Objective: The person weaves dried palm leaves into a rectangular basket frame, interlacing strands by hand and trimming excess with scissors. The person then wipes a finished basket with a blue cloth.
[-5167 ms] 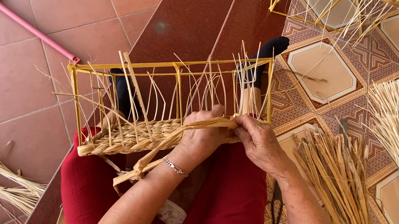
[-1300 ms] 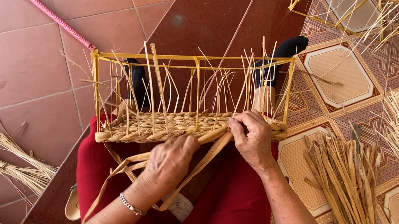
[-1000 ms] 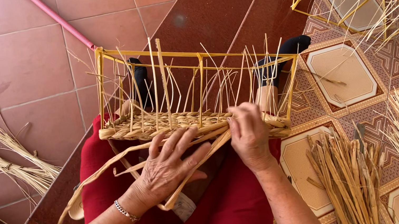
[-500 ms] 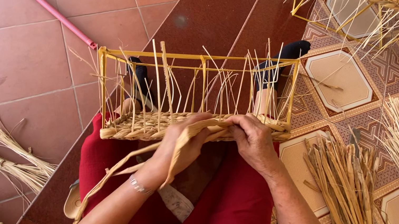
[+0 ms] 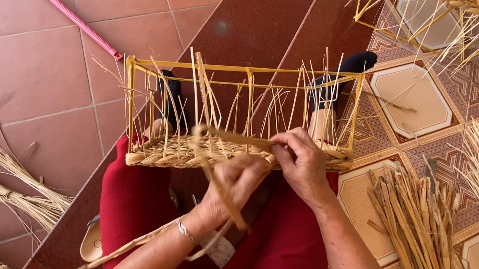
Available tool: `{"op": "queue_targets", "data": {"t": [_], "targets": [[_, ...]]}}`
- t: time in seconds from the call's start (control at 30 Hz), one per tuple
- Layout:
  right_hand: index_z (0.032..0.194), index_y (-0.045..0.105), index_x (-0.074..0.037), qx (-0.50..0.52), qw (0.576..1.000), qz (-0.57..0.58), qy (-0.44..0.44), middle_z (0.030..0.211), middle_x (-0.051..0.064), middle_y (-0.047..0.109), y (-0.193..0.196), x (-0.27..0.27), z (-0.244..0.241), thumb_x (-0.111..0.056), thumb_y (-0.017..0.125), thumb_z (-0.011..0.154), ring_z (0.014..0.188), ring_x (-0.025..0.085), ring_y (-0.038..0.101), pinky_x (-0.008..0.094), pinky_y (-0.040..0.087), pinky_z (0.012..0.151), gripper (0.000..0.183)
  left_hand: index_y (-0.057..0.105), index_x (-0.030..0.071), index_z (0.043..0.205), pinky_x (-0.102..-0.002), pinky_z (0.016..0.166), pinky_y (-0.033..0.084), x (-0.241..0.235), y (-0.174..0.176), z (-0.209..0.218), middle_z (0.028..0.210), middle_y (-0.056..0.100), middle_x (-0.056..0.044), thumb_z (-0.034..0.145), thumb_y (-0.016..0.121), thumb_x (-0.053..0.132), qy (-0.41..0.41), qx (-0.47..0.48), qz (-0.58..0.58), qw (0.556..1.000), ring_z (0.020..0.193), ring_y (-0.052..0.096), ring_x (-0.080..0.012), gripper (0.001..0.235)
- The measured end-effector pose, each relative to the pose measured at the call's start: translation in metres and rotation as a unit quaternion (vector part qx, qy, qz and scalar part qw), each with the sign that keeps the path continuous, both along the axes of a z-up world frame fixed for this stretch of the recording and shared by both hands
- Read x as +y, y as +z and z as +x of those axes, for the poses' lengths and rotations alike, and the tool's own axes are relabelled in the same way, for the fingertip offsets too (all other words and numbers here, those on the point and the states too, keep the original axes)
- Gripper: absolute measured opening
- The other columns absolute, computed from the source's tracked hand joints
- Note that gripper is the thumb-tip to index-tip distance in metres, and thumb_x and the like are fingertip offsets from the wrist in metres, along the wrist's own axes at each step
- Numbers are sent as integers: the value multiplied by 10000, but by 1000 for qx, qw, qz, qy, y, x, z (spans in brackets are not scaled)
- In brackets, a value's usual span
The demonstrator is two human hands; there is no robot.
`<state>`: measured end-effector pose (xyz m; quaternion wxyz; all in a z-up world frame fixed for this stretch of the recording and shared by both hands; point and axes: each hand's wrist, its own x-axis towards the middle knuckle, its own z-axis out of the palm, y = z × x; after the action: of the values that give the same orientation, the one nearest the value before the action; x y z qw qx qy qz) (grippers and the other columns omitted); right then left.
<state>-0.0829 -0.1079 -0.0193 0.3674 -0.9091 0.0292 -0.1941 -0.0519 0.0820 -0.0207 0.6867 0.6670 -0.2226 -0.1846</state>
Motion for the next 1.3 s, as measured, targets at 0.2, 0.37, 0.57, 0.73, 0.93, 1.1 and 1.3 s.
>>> {"op": "queue_targets", "data": {"t": [0.2, 0.37, 0.57, 0.73, 0.93, 1.1, 1.3], "targets": [[971, 750, -99, -59, 993, -65, 84, 898, 6, 728, 13, -2, -2, -103, 720, 952, 835, 111, 701, 274, 620, 711, 36, 669, 78, 1347, -491, 1069, 344, 33, 18, 3, 1363, 620, -86, 816, 754, 62, 144, -651, 247, 703, 1244, 570, -220, 538], [924, 758, -94, -35, 994, -47, 89, 875, 31, 728, 6, -6, -3, -210, 757, 920, 804, 122, 669, 274, 607, 678, 116, 662, 82, 1288, -375, 1036, 327, 62, 21, 7, 1349, 551, -101, 859, 824, 137, 136, -597, 395, 685, 1288, 445, -228, 462], [766, 706, -108, -58, 996, -69, 12, 675, -3, 664, -16, -1, 5, -282, 784, 912, 653, 121, 588, 289, 495, 581, 240, 658, 105, 1167, -390, 958, 449, 75, 13, 10, 1177, 631, -70, 827, 758, 109, 49, -663, 353, 658, 1092, 554, -217, 354], [740, 670, -100, -89, 993, -77, 9, 647, -1, 624, -18, 0, 7, -234, 788, 917, 644, 130, 560, 294, 480, 579, 252, 700, 59, 1079, -395, 836, 529, 88, 1, 12, 1012, 673, -88, 836, 743, 135, 31, -481, 258, 837, 987, 640, -272, 258], [766, 665, -88, -139, 983, -122, -13, 686, -1, 624, -11, 6, 8, -159, 828, 879, 670, 131, 566, 292, 490, 574, 211, 726, 75, 1040, -389, 833, 531, 96, 10, 20, 965, 661, -64, 905, 742, 157, 69, -394, 208, 892, 918, 630, -247, 158], [1149, 649, 44, -159, 975, -148, -41, 915, 48, 593, -20, 12, 11, -144, 854, 850, 732, 112, 595, 215, 568, 560, 408, 649, 53, 1172, -463, 820, 438, 97, 29, -1, 1036, 598, -171, 791, 774, 445, 163, -561, 252, 771, 979, 537, -301, 561], [1034, 728, -114, -162, 955, -247, 11, 930, 31, 643, -32, 22, 15, 51, 733, 968, 709, 77, 616, 146, 582, 532, 178, 590, 26, 1066, -476, 930, 462, 69, 5, -31, 998, 595, -135, 779, 728, 261, 55, -486, 405, 773, 1051, 555, -291, 396]]}}
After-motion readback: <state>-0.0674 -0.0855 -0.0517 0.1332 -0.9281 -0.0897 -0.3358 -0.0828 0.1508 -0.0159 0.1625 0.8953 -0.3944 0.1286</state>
